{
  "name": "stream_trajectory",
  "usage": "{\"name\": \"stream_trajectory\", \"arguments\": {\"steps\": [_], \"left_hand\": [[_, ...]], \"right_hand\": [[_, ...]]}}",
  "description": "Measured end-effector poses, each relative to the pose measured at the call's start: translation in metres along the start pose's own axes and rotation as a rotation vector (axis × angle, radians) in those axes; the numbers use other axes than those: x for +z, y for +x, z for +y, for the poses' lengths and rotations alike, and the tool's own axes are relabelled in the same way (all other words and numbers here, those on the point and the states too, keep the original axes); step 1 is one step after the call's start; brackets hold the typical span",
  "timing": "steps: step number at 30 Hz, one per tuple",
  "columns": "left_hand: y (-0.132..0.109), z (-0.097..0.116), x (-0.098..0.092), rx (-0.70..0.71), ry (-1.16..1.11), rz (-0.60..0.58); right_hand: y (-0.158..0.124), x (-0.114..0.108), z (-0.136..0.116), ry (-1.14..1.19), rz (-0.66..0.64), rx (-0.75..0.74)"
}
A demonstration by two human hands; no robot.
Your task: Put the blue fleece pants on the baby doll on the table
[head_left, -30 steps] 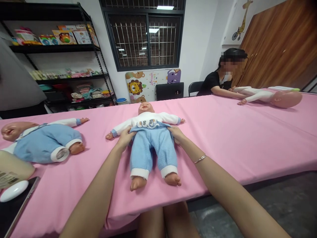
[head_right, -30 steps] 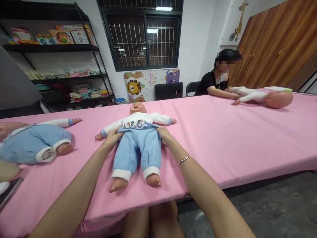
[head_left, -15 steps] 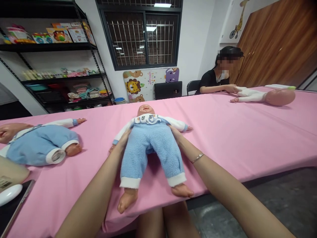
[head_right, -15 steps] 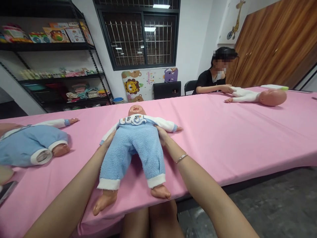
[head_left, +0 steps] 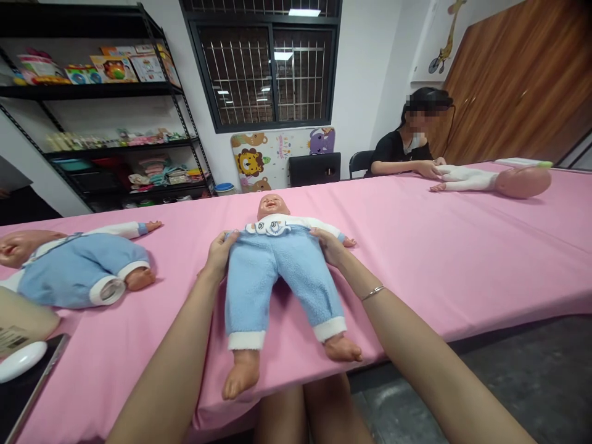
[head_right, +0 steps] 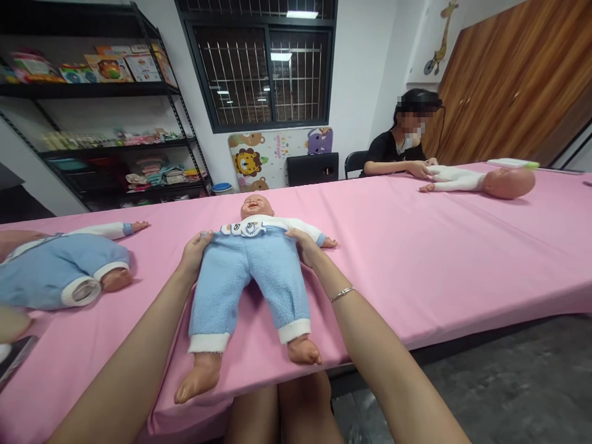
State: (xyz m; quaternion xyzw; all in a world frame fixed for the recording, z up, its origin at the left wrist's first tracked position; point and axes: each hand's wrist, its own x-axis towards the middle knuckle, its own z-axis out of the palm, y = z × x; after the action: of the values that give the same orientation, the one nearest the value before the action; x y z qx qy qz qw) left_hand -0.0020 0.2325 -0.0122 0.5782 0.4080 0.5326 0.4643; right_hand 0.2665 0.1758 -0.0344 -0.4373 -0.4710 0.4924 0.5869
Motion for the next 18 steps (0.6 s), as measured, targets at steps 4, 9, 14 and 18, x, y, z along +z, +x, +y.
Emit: {"name": "stream_trajectory", "arguments": {"steps": [4,9,14,18], "left_hand": [[-0.004,-0.007,0.013,0.078,0.224,-0.117],[-0.006,-0.009,0.028,0.233,0.37,-0.26],[-0.002,-0.01,0.024,0.174,0.406,-0.305],[0.002,-0.014,0.015,0.052,0.225,-0.241]], "right_hand": [[-0.002,0.007,0.004,-0.144,-0.042,-0.101],[0.002,0.019,0.011,-0.338,0.064,-0.24],[0.006,0.02,0.01,-0.141,0.023,-0.101],[0.005,0.006,-0.002,0.251,-0.079,0.069]]}}
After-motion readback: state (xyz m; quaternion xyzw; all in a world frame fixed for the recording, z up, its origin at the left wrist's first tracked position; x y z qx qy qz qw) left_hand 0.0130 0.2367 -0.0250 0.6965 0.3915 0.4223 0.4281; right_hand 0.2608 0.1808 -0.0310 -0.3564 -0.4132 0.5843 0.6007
